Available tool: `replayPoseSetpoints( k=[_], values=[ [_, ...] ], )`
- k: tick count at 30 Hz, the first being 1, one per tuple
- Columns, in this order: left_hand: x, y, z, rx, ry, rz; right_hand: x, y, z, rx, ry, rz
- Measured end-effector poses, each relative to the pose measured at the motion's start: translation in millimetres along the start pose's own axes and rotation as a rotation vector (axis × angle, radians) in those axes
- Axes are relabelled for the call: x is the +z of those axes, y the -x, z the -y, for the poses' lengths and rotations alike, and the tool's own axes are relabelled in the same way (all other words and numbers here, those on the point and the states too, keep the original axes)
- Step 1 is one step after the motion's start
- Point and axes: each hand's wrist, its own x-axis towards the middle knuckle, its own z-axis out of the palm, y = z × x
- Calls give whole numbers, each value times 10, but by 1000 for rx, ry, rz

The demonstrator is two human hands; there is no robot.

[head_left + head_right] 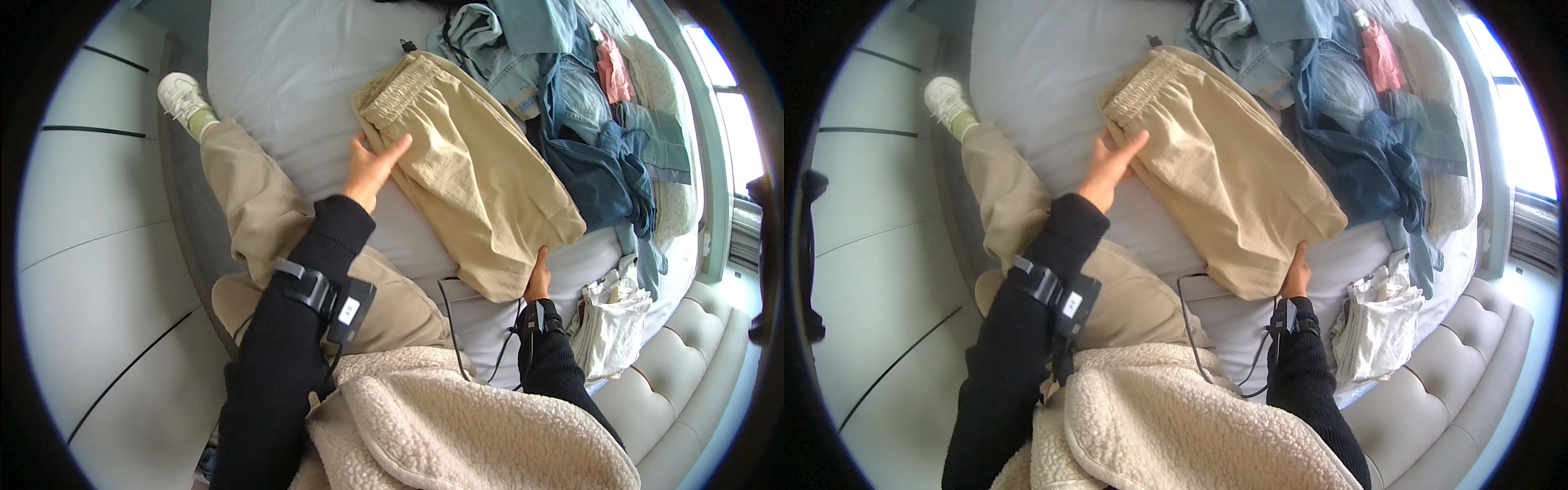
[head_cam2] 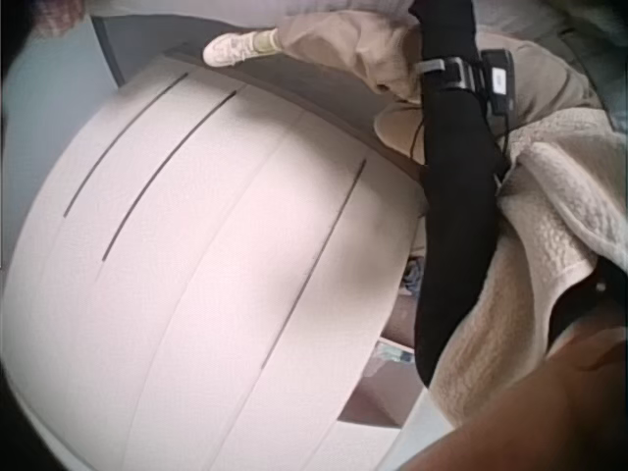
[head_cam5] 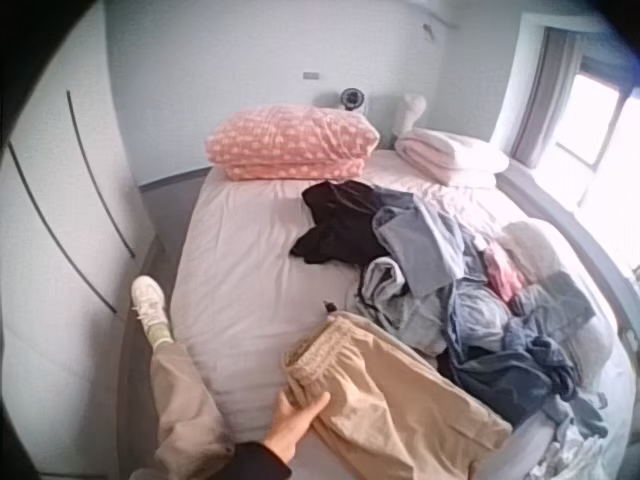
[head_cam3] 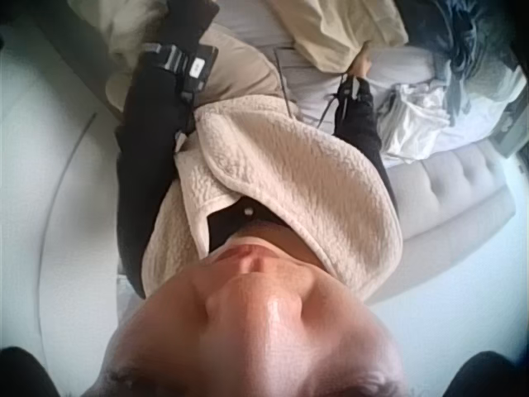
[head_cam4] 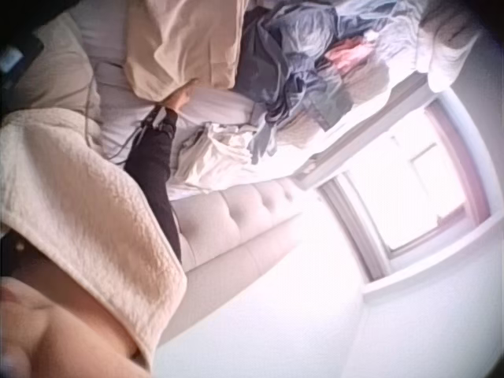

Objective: The person folds several pieces of clothing on a bed. They handle a white garment, a cream top with red hearts, a white t-shirt with text, and beige pants, folding each item and placing it aside.

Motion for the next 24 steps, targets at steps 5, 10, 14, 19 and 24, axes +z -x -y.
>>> replayPoseSetpoints(
  k=[5,10,14,19,24],
  values=[
    [48,-547,-172,222,-159,-37,-56,-4,32,74,80,-13],
    [-131,-303,-315,192,-197,20,-39,-15,29,58,22,28],
    [-575,92,-386,187,-233,13,-30,5,24,69,52,-6],
    [-813,102,-253,250,-642,-446,0,38,95,62,31,40],
    [-825,79,-170,545,-810,-82,-34,1,50,73,28,44]
  ],
)
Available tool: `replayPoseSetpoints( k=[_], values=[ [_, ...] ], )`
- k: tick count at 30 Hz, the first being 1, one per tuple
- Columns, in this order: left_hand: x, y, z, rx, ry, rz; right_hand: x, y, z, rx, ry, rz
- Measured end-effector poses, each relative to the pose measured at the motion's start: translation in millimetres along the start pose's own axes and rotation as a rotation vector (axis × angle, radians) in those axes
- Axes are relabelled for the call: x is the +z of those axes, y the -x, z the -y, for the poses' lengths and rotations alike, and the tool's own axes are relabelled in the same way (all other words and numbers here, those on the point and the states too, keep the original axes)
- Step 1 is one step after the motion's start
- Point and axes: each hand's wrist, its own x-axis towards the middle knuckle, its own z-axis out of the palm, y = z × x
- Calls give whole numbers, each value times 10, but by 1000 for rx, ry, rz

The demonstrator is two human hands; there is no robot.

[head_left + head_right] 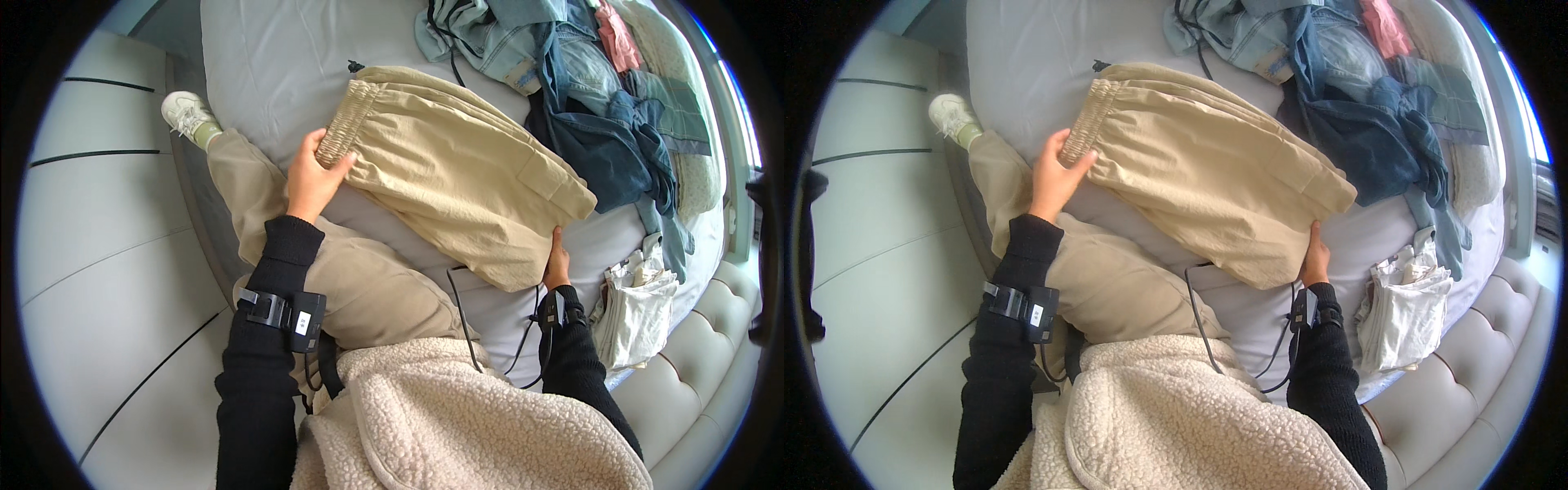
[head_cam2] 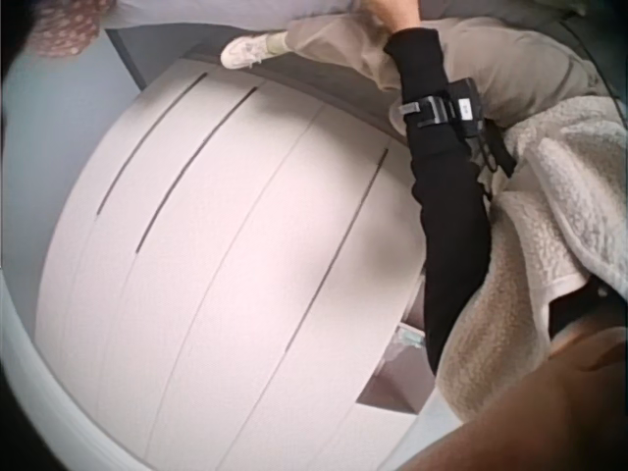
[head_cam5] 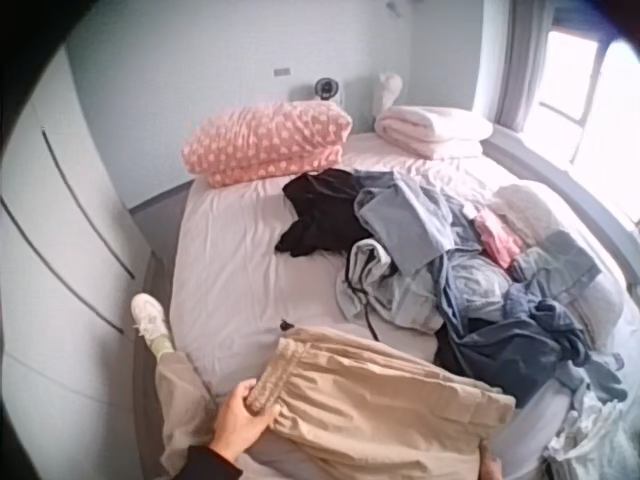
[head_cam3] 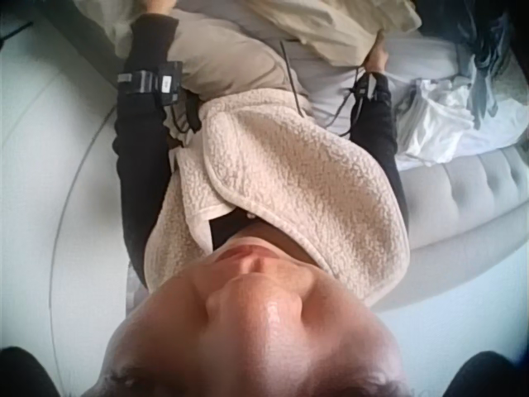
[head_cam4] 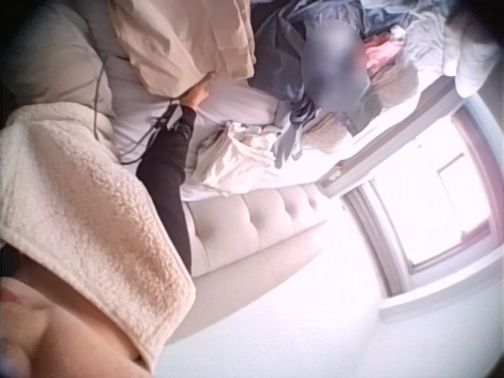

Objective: The person folds several pieces of clothing on a bed. They handle a white garment, a cream top with red hearts, a white t-shirt with text, and beige pants, folding each item and placing it aside.

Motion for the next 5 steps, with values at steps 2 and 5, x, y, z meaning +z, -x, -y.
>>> replayPoseSetpoints(
  k=[2,5],
  values=[
    [17,0,54,-80,-78,112,-29,-16,-6,-23,4,18],
    [-9,-148,213,-162,-153,234,-51,-74,-37,39,8,65]
  ],
)
